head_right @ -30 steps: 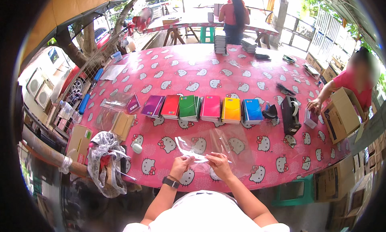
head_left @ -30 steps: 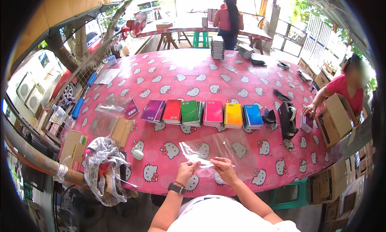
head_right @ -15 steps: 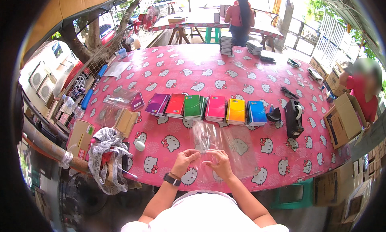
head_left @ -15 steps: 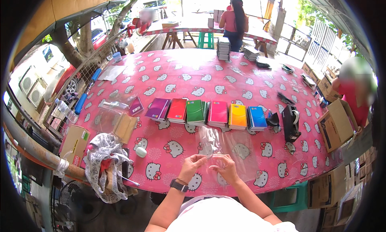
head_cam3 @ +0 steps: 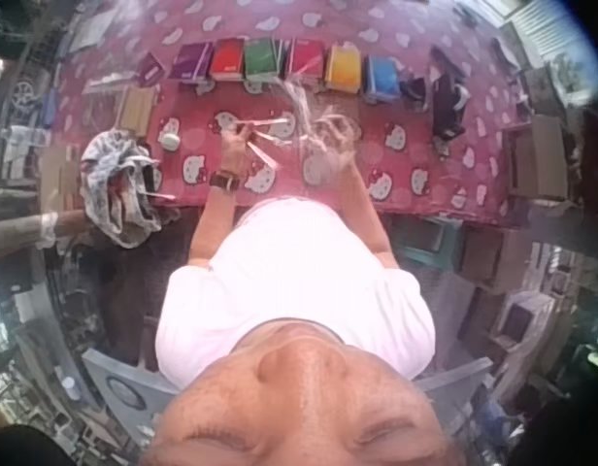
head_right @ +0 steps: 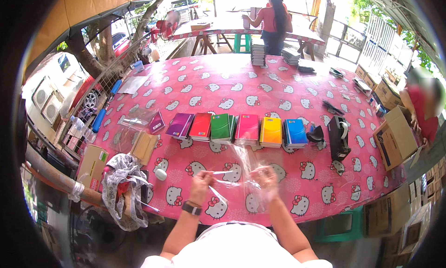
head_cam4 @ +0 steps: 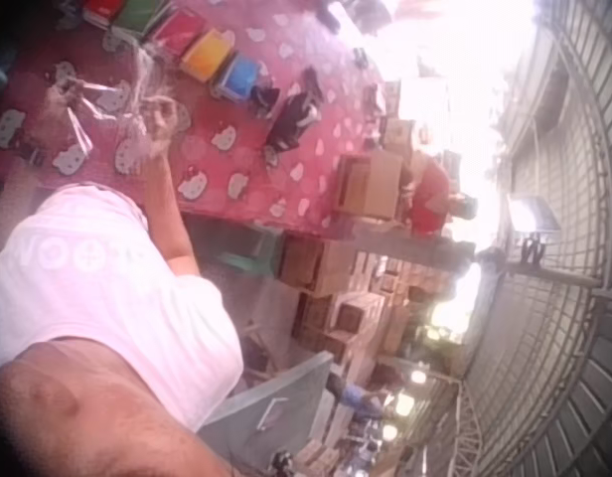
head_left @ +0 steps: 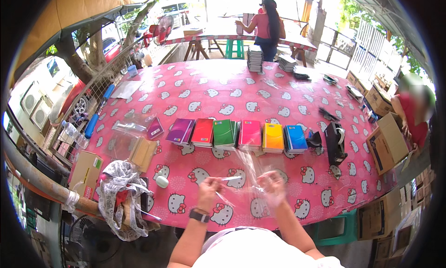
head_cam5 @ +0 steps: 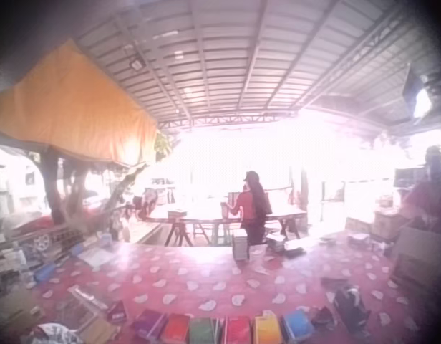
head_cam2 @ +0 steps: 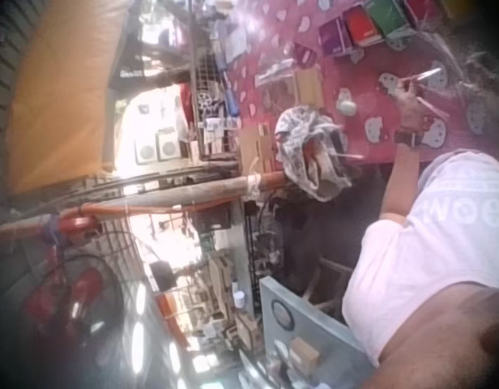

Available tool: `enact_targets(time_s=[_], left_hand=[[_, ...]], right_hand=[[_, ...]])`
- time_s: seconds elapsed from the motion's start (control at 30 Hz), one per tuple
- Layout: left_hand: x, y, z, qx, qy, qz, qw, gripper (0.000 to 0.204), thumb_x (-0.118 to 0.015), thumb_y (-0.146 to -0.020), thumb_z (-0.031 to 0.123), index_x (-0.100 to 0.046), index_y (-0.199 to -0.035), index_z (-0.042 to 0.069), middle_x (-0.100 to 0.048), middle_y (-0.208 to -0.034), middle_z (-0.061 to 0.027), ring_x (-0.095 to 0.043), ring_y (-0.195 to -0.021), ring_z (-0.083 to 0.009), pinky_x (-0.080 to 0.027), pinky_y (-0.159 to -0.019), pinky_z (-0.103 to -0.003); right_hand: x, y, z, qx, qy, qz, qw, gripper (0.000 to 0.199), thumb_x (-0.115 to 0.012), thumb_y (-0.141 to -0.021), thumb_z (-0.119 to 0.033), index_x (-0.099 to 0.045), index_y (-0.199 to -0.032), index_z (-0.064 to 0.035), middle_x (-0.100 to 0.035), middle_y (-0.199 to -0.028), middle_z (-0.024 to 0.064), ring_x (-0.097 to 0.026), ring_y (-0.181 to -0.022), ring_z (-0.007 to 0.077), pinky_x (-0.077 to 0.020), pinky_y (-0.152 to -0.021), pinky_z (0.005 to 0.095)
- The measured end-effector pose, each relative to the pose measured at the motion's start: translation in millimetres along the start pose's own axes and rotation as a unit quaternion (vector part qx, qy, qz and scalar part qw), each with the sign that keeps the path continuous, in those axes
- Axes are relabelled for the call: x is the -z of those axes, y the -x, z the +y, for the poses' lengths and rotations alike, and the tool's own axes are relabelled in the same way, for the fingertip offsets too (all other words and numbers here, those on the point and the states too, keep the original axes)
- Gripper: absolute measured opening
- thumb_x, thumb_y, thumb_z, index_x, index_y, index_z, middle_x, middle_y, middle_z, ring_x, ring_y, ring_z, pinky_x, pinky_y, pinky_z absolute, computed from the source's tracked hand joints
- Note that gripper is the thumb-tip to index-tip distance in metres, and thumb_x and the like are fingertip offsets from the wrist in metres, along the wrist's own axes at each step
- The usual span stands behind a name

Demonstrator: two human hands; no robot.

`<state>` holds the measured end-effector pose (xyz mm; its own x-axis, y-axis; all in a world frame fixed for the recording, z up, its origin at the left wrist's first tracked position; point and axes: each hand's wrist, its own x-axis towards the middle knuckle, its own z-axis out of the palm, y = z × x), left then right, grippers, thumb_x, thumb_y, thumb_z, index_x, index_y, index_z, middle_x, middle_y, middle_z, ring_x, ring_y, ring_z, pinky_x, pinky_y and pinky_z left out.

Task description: The person places stacks of colorful notebooks into clear plastic sleeves at a table, then seals the sleeves with tape. The person repeats this process for multiple stacks, arranging the packaged notebooks on the table.

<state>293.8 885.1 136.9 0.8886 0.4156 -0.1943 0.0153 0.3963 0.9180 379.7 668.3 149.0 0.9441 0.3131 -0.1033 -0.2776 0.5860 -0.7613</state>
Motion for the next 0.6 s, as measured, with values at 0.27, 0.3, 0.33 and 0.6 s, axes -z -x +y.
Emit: enact_targets(time_s=[0.27,0.3,0.33,0.6], left_hand=[[97.3,-0.8,-5.6,-0.055,-0.141,0.127,0.98,0.018,-0.064,-0.086,0.017,-0.061,-0.092,0.0,-0.063,-0.071,-0.0029,-0.059,-0.062,-0.0083,-0.047,-0.051,-0.021],[98.9,-3.5,-22.4,-0.048,-0.106,0.146,0.982,0.017,-0.064,-0.086,0.017,-0.062,-0.091,0.001,-0.063,-0.072,-0.003,-0.059,-0.061,-0.0079,-0.048,-0.051,-0.021],[98.2,-0.8,-32.0,-0.051,-0.109,0.16,0.98,0.017,-0.064,-0.086,0.017,-0.062,-0.091,0.001,-0.063,-0.073,-0.0031,-0.059,-0.062,-0.0079,-0.048,-0.051,-0.021],[88.8,27.0,-49.1,-0.139,-0.225,0.192,0.945,0.013,-0.061,-0.087,0.018,-0.064,-0.093,0.006,-0.063,-0.069,-0.0049,-0.059,-0.06,-0.0125,-0.047,-0.054,-0.027]], right_hand=[[56.0,-52.8,-157.3,0.283,-0.142,-0.054,0.947,0.026,-0.051,-0.091,-0.021,-0.054,-0.11,-0.0044,-0.056,-0.114,0.0132,-0.054,-0.104,0.0281,-0.0467,-0.09,0.0424],[31.2,-61.0,-162.5,0.293,-0.097,-0.05,0.95,0.027,-0.049,-0.092,-0.022,-0.054,-0.111,-0.0042,-0.057,-0.113,0.0138,-0.055,-0.105,0.0288,-0.0461,-0.091,0.043],[5.8,-71.2,-162.1,0.303,-0.051,-0.046,0.95,0.028,-0.047,-0.092,-0.022,-0.054,-0.112,-0.0041,-0.057,-0.113,0.0144,-0.055,-0.105,0.0295,-0.0454,-0.092,0.0436],[-269.2,-108.4,-12.7,0.365,0.294,-0.378,0.798,0.018,-0.052,-0.086,-0.003,-0.056,-0.104,-0.0037,-0.062,-0.106,0.0087,-0.057,-0.097,0.0179,-0.0435,-0.086,0.0331]])
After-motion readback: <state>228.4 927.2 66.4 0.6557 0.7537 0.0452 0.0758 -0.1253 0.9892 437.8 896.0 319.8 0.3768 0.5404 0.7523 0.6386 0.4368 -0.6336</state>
